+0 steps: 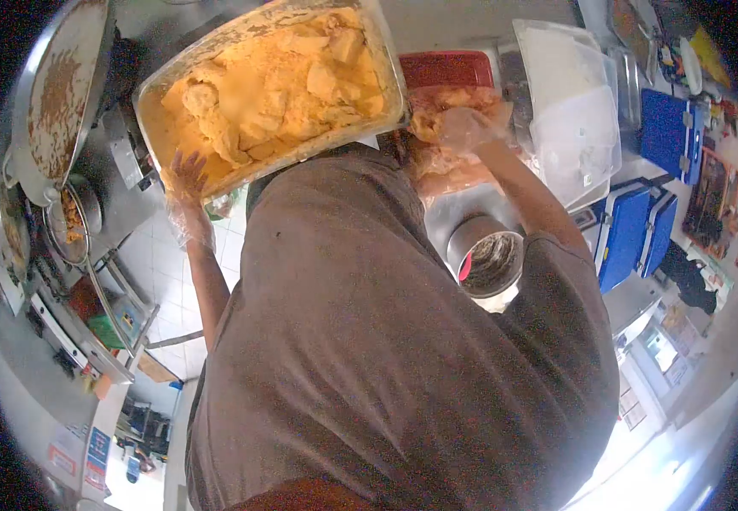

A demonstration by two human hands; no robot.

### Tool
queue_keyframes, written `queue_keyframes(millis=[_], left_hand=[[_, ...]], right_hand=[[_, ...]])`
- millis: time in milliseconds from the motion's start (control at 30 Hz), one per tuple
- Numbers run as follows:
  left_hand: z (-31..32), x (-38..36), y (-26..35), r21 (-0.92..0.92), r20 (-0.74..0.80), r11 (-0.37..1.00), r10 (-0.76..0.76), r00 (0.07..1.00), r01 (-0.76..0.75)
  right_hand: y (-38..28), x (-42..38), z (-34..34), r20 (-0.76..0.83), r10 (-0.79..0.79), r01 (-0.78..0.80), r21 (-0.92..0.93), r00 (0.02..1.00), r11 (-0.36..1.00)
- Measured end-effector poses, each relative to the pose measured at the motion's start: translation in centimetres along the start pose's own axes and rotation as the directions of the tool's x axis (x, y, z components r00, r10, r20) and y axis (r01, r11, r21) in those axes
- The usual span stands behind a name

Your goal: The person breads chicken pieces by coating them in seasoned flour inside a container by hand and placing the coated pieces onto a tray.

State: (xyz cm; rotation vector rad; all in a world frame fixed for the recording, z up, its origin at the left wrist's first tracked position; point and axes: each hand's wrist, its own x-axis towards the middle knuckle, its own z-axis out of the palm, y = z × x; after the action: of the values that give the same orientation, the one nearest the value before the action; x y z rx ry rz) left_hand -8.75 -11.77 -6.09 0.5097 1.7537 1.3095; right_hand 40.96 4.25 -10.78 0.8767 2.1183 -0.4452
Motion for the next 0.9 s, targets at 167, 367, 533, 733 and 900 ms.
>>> queue_keyframes(millis=[167,367,533,733,900], left_hand=[[-1.5,0.5,-2.1,0.004,-0.076,1.000,-0.021,0.997,0.021],[-0.3,-0.6,-1.5,0.201,-0.016,0.977,0.072,0.997,-0.067],[-0.7,0.3,-1.4,0.223,0.032,0.970,0.088,0.996,-0.093],[-1.0,2.1,-1.4,0.236,0.135,0.969,0.041,0.990,-0.073],[0.4,2.5,-0.8,0.262,0.200,0.961,0.037,0.979,-0.090]], right_hand=[[1.0,0.4,3.9,-0.378,-0.052,0.066,0.023,0.924,0.998],[-1.2,-3.6,5.1,-0.653,-0.159,-0.294,-0.528,0.741,0.797],[-3.3,-6.2,-1.8,-0.584,-0.077,-0.069,-0.223,0.808,0.972],[-1.3,-2.6,7.1,-0.403,0.228,-0.206,0.097,0.886,0.974],[-2.9,-2.3,0.4,-0.162,0.240,-0.172,0.351,0.957,0.921]])
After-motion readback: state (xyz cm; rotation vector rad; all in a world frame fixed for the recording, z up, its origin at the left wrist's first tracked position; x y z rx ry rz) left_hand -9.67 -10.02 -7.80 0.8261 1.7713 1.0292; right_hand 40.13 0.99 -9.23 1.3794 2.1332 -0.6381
